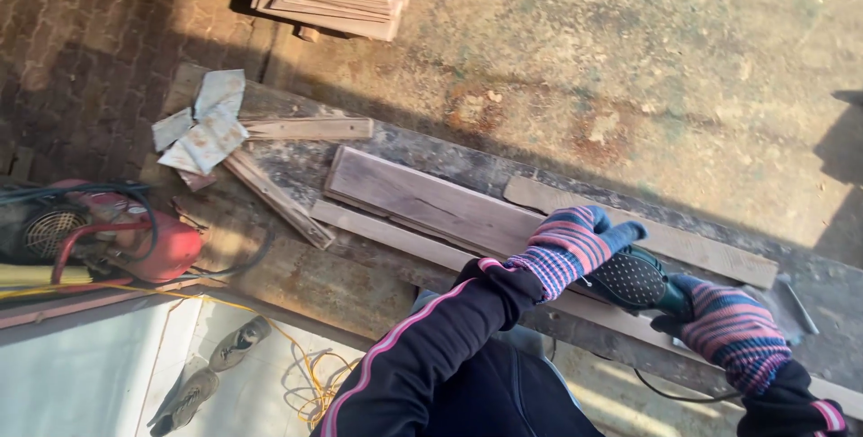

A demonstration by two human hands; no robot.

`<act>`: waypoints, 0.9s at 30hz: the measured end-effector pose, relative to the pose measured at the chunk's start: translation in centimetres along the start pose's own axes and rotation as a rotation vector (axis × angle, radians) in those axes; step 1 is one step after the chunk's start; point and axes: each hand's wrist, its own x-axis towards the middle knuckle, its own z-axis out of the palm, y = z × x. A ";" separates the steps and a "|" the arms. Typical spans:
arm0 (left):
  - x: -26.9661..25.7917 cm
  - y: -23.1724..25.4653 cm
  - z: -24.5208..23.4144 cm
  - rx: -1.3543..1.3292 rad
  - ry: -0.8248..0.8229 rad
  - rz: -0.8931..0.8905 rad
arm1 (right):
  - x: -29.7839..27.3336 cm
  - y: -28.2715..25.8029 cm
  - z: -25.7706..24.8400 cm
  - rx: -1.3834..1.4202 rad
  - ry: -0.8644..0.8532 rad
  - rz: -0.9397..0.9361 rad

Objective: The person is sanding a wooden board using an electric orbital sander on a workbench.

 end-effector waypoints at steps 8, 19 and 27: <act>1.1 -4.0 -1.9 -0.088 0.045 0.036 | 3.6 -6.0 0.2 -0.044 0.001 -0.078; 0.5 -8.1 -7.6 -0.138 0.113 0.013 | 5.8 -11.3 -0.8 -0.096 0.000 -0.105; -0.1 -10.9 -12.3 -0.125 0.111 -0.046 | 5.6 -13.6 -0.7 -0.111 0.000 -0.089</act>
